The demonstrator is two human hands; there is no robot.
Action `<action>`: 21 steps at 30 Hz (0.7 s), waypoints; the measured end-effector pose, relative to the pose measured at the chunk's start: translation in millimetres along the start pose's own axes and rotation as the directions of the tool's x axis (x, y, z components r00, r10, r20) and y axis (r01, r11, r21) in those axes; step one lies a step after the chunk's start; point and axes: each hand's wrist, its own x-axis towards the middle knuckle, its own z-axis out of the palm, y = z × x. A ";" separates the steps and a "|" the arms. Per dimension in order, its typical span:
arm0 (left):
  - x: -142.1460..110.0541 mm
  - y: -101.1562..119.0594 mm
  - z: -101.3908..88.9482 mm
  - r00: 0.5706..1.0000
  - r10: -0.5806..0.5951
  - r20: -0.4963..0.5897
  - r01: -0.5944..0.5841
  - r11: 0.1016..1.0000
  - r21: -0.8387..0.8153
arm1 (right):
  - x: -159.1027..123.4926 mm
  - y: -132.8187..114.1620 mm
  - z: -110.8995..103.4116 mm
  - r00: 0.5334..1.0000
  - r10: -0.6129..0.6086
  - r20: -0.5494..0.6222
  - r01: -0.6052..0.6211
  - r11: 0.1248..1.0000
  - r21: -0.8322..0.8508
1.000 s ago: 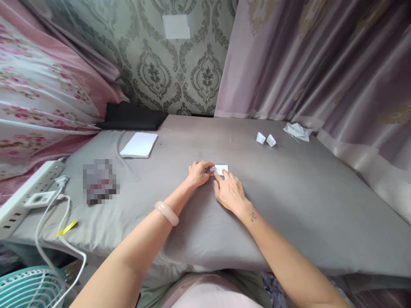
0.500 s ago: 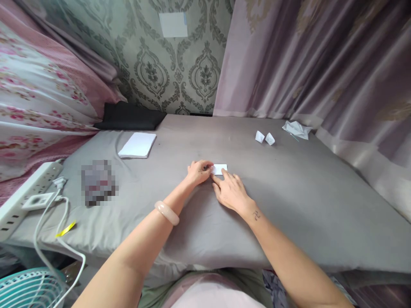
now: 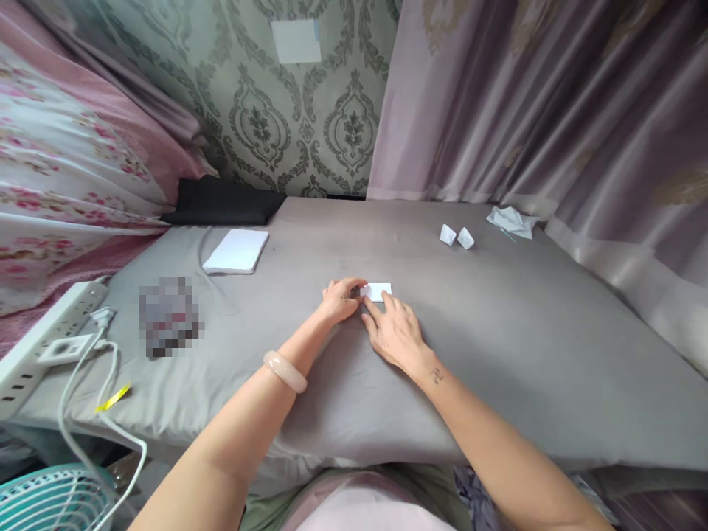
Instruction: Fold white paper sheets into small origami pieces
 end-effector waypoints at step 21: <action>0.3 0.2 -6.4 0.999 -0.010 0.035 0.010 1.000 -0.006 | -9.8 29.6 -2.3 0.995 0.098 0.009 -0.098 0.995 0.014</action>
